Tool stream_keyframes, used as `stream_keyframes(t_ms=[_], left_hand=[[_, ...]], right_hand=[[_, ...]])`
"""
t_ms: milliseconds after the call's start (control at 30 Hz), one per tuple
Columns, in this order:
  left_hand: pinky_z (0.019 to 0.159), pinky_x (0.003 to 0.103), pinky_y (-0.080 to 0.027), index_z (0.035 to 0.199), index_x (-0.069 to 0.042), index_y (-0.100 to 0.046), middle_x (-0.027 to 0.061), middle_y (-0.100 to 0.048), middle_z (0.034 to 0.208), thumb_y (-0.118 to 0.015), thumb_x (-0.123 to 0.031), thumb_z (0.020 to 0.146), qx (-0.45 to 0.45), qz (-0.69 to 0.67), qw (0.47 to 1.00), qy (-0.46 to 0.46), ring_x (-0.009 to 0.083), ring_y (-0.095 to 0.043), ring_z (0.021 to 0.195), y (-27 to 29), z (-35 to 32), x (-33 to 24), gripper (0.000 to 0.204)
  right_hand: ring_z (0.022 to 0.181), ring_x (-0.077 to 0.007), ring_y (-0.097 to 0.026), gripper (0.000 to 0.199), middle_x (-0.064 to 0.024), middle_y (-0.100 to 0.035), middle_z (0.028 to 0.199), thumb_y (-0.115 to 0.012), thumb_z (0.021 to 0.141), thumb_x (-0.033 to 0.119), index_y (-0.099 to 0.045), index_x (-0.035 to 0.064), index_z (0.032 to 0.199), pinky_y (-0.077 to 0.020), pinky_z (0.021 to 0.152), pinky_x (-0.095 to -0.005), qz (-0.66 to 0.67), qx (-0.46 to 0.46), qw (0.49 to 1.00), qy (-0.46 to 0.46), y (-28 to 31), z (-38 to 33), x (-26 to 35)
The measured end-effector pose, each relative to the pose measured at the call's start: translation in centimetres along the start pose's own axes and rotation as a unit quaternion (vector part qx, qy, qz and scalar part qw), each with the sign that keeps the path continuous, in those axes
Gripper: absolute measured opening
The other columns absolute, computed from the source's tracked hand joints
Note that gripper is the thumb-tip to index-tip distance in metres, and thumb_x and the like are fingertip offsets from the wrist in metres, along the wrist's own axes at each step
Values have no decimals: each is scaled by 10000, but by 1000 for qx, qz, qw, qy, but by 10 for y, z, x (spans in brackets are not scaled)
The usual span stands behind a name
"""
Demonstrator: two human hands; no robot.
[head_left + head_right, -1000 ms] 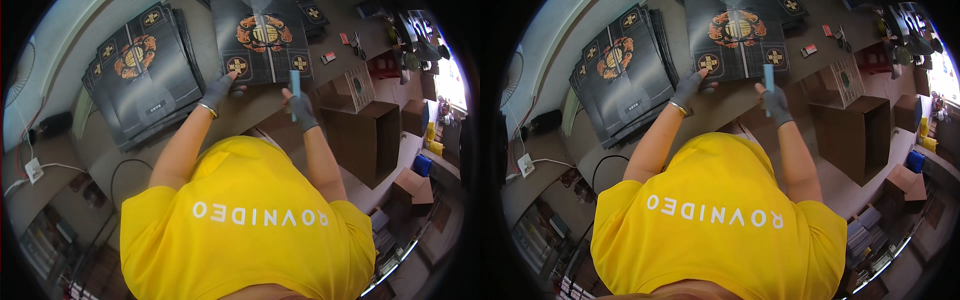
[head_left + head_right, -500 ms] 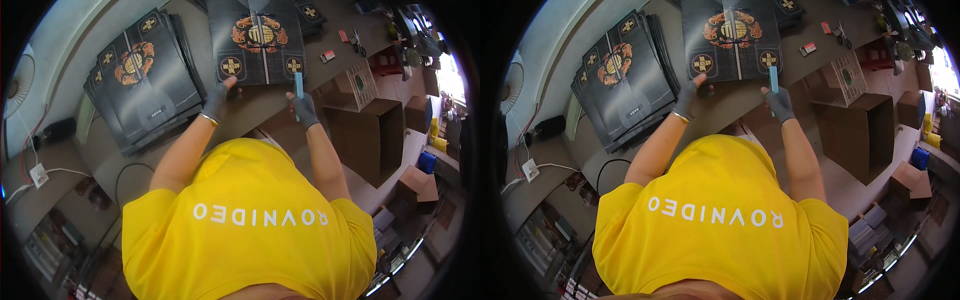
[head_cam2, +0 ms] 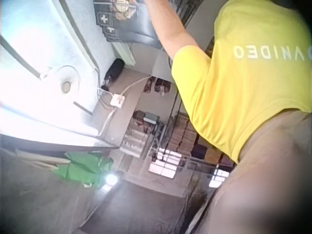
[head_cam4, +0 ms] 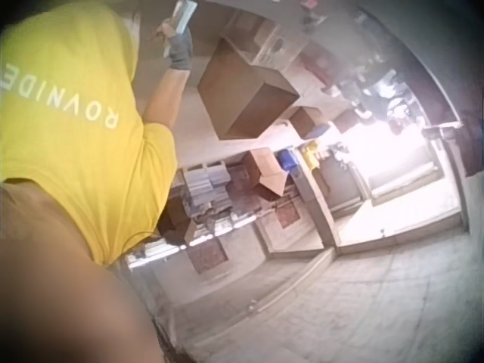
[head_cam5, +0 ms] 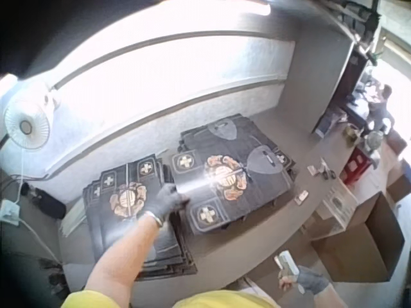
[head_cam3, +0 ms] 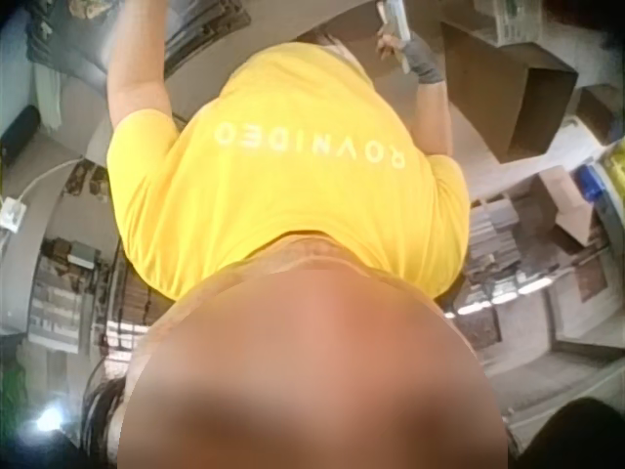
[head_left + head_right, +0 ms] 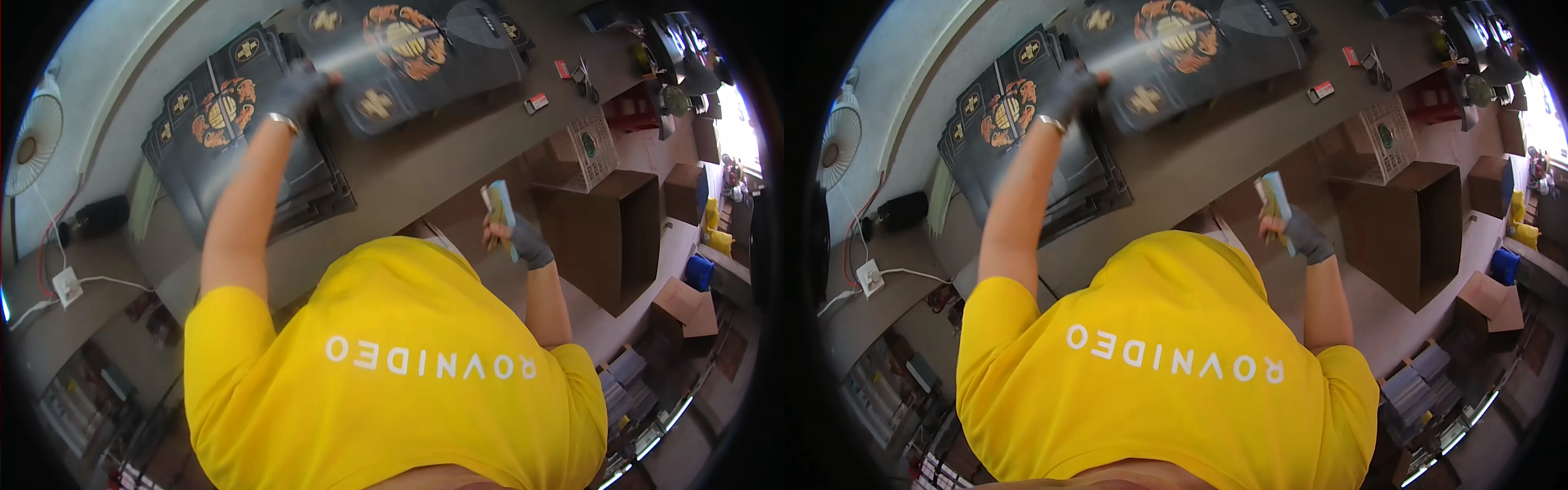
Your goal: The recorder is stapling the bottom of cardboard pizza-style boxes to prepare them for use.
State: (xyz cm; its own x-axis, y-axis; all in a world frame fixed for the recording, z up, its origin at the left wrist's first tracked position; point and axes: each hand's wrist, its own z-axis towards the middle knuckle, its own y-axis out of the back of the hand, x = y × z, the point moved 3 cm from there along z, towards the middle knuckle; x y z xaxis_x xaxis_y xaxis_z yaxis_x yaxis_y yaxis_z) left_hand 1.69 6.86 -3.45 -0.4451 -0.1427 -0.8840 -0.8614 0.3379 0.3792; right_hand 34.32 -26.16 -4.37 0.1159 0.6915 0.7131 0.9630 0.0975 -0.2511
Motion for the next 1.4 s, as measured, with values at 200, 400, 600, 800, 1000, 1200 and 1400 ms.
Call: stream_keyframes(t_ms=[200,400,600,800,1000,1200,1400], left_hand=[[780,347,-514,1132,31,-556,174,-661,950,-647,-316,826,54,37,991,-117,233,-657,817,-1,29,-32,471],[707,311,-533,1020,-97,-556,88,-624,945,-718,-421,797,373,-411,788,268,202,-633,825,-194,-25,3,426],[739,396,-545,1049,-116,-541,123,-610,966,-639,-324,879,199,-520,767,319,269,-629,856,-280,-4,-37,286],[732,363,-554,1044,-41,-568,98,-638,986,-531,-232,931,203,-522,786,263,267,-655,864,-237,-36,-12,225],[727,347,-564,1020,25,-613,143,-652,952,-532,-237,930,223,-379,874,207,228,-667,861,-163,-85,41,289],[689,264,-488,912,17,-618,80,-634,825,-596,-283,872,199,-281,927,150,136,-604,754,-136,-101,81,303],[698,253,-461,877,12,-656,42,-623,795,-562,-254,884,174,-289,936,104,92,-559,739,-136,-109,84,282]], right_hand=[[783,-129,-591,300,-38,-613,815,-643,854,284,-578,40,1017,-447,720,-266,5,-186,981,58,31,30,-2],[789,-114,-572,290,-21,-598,824,-628,872,299,-577,47,1007,-433,732,-254,-89,-211,970,82,46,43,36],[761,-91,-504,277,2,-554,803,-634,864,315,-564,61,947,-412,714,-248,-189,-233,950,90,52,57,71],[784,-103,-499,303,-13,-556,833,-630,858,314,-565,48,986,-416,723,-262,-198,-203,958,46,42,65,59],[807,-127,-522,354,-42,-573,886,-626,859,322,-566,35,1058,-433,755,-285,-220,-85,970,52,-20,98,41],[668,-111,-555,380,-36,-599,813,-612,863,287,-599,59,1168,-448,614,-267,-217,-50,975,8,-87,105,52],[592,-124,-559,343,-41,-597,698,-641,845,256,-632,60,1127,-449,580,-274,-282,-104,954,12,-98,109,47]])
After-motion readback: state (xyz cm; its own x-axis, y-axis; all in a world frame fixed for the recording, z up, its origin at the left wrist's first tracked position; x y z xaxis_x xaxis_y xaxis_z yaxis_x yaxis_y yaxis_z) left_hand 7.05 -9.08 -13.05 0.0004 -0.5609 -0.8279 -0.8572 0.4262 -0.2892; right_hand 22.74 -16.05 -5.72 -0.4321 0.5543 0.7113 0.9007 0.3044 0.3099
